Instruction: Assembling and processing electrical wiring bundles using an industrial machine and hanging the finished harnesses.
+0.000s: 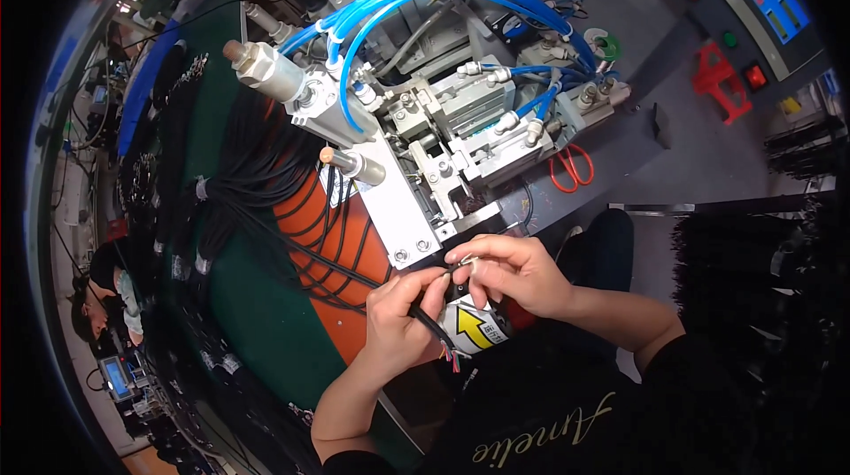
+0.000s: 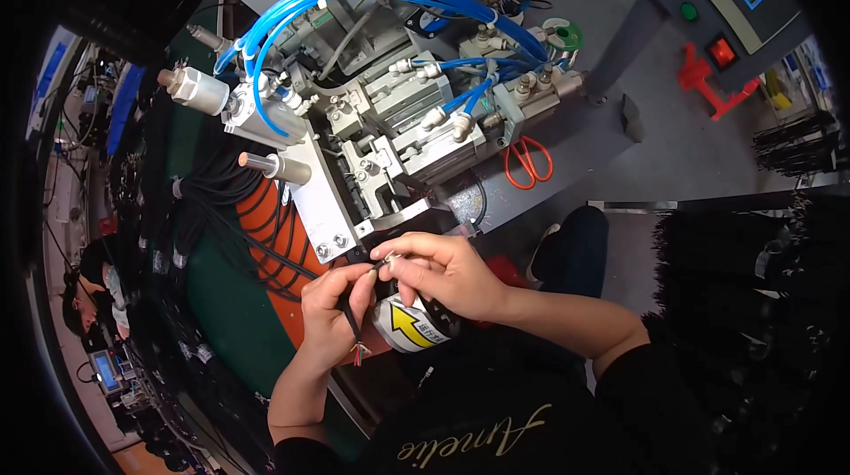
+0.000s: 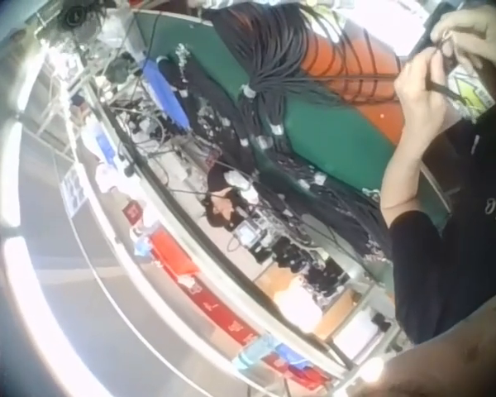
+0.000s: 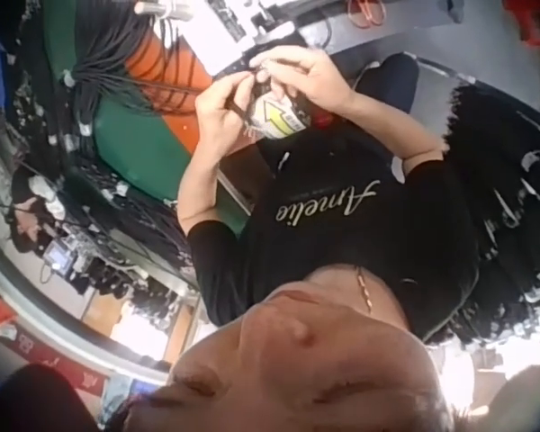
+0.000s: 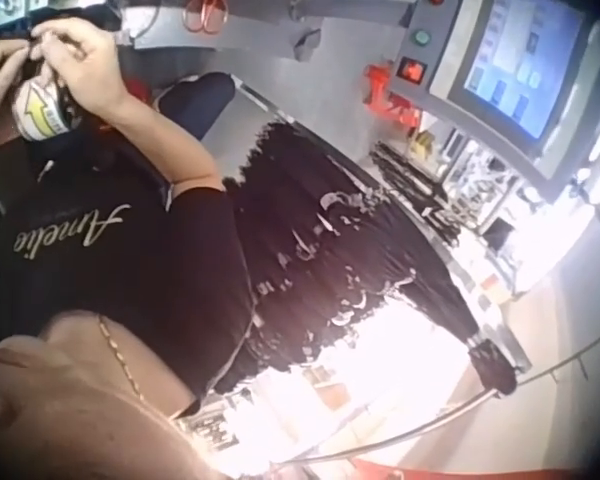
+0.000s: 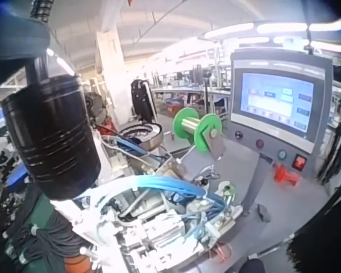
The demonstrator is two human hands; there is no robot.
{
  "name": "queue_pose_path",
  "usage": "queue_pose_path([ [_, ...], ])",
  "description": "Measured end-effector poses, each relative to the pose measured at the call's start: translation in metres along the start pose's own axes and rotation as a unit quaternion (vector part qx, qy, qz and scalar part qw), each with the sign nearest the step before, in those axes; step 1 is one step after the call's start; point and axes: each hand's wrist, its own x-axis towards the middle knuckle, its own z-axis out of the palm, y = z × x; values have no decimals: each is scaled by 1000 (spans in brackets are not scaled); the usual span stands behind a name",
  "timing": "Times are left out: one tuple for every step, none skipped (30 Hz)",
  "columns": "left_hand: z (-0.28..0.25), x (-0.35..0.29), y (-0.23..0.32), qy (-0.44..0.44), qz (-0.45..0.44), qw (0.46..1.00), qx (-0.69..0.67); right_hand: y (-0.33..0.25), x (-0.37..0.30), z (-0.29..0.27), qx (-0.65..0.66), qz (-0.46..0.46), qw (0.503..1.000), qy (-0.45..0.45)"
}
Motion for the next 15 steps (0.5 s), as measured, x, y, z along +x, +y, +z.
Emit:
queue_pose_path([
  [1,0,0,-3,-3,1000,0,-2,1,-2,2,3,1000,4],
  [1,0,0,-6,-6,1000,1,-3,3,-4,15,33,999,-4],
  [2,1,0,-4,2,1000,-2,-3,5,-7,28,64,997,-10],
  [2,2,0,-11,-12,1000,2,-3,7,-10,36,96,995,-20],
  [3,3,0,-2,30,999,30,-2,10,-14,43,95,994,-16],
  [4,4,0,6,71,996,58,-1,13,-19,104,133,985,-29],
  [4,4,1,8,101,991,89,1,16,-23,165,170,971,-43],
  [4,5,2,12,112,990,86,2,18,-26,225,205,951,-56],
  [4,4,3,2,135,981,136,4,19,-29,226,204,951,-55],
  [3,3,5,-9,158,970,187,5,19,-29,202,186,959,-69],
  [4,3,5,-10,181,955,232,6,19,-29,177,169,966,-82],
  [5,1,6,-21,178,955,234,6,17,-27,129,168,974,-83],
  [7,2,5,-7,165,964,207,6,15,-24,153,152,972,-95],
  [8,3,4,7,152,972,180,6,12,-20,120,112,983,-79],
  [8,2,4,20,138,978,153,6,9,-15,87,73,992,-63],
])
